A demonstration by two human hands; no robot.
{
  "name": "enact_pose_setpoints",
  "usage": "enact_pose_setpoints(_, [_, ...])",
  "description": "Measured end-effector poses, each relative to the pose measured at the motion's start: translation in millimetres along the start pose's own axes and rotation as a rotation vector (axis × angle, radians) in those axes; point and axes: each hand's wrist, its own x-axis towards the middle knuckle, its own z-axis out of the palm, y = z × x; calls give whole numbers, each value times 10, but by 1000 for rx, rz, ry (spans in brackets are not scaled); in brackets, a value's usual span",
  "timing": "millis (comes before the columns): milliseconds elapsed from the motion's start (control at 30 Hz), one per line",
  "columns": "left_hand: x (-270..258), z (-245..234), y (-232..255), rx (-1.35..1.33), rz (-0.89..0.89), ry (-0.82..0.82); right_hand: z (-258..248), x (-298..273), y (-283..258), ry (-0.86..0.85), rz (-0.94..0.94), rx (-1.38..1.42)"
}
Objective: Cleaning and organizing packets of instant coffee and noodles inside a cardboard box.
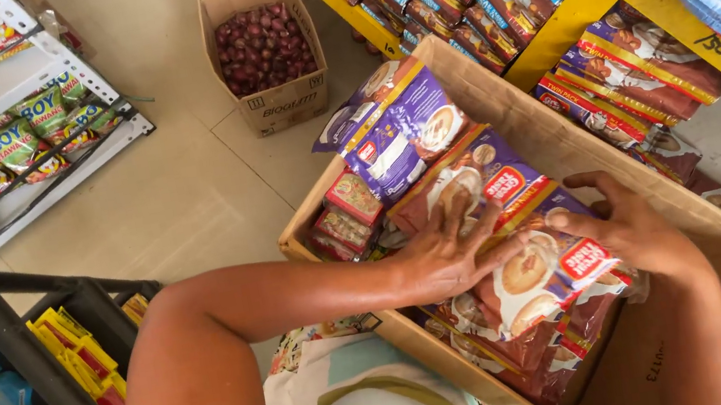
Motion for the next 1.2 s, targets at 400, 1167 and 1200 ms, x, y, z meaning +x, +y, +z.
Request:
enact_pose_setpoints(400, [470,-482,854,-476,121,-26,-941,-529,1380,108,-145,278])
enact_pose_setpoints(1167, [-509,496,123,-2017,-1638,68,358,43,291,182,-24,-248])
enact_pose_setpoints(1200, [-446,334,124,-2005,-1668,100,355,58,291,157,-49,-240])
